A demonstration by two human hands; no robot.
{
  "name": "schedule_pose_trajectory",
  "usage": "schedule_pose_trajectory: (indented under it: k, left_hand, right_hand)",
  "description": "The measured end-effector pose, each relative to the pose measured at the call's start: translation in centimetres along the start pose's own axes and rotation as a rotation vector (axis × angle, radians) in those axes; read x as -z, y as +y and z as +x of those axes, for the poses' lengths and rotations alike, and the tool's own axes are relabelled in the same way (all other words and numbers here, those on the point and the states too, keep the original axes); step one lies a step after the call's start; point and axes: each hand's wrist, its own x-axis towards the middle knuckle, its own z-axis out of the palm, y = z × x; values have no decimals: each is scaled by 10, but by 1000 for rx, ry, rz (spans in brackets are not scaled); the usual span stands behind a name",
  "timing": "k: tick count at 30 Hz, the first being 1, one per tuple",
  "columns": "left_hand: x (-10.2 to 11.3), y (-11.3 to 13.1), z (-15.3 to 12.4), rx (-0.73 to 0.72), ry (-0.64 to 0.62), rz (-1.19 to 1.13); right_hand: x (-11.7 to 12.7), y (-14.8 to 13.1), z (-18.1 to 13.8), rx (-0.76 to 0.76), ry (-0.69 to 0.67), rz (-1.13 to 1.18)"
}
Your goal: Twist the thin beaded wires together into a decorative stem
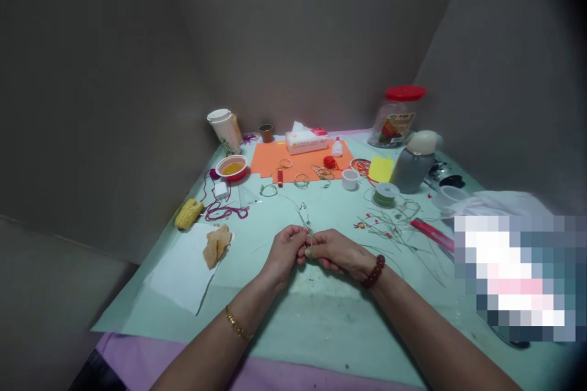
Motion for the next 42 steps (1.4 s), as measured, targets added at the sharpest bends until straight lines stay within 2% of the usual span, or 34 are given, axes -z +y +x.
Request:
schedule_pose_trajectory:
  k: [6,12,17,22,26,30,33,39,42]
  left_hand:
    - [3,4,-3,44,-2,-7]
    - [0,3,-1,28,18,-67]
    - [-1,2,-1,32,43,-74]
    - [0,4,-4,44,33,-94]
    - [1,4,-5,41,52,-66]
    - [3,4,-6,58,36,-81]
    - [3,4,-8,60,24,-91]
    - [2,6,-8,55,17,-157]
    - [2,7,-8,42,14,-190]
  right_hand:
    - [-3,0,-2,1,103,14]
    - [-3,-2,-1,11,-36,88]
    - [-7,-6,-2,-26,36,116]
    - [-11,-6,-3,1,47,117]
    - [-10,-4,-4,11,156,85]
    - [-9,-4,-7,115,310,-90]
    - [-12,-4,-7,124,381,-125]
    - [-18,-1,-4,63,319,71]
    - [-13,1,-4,95,302,-6]
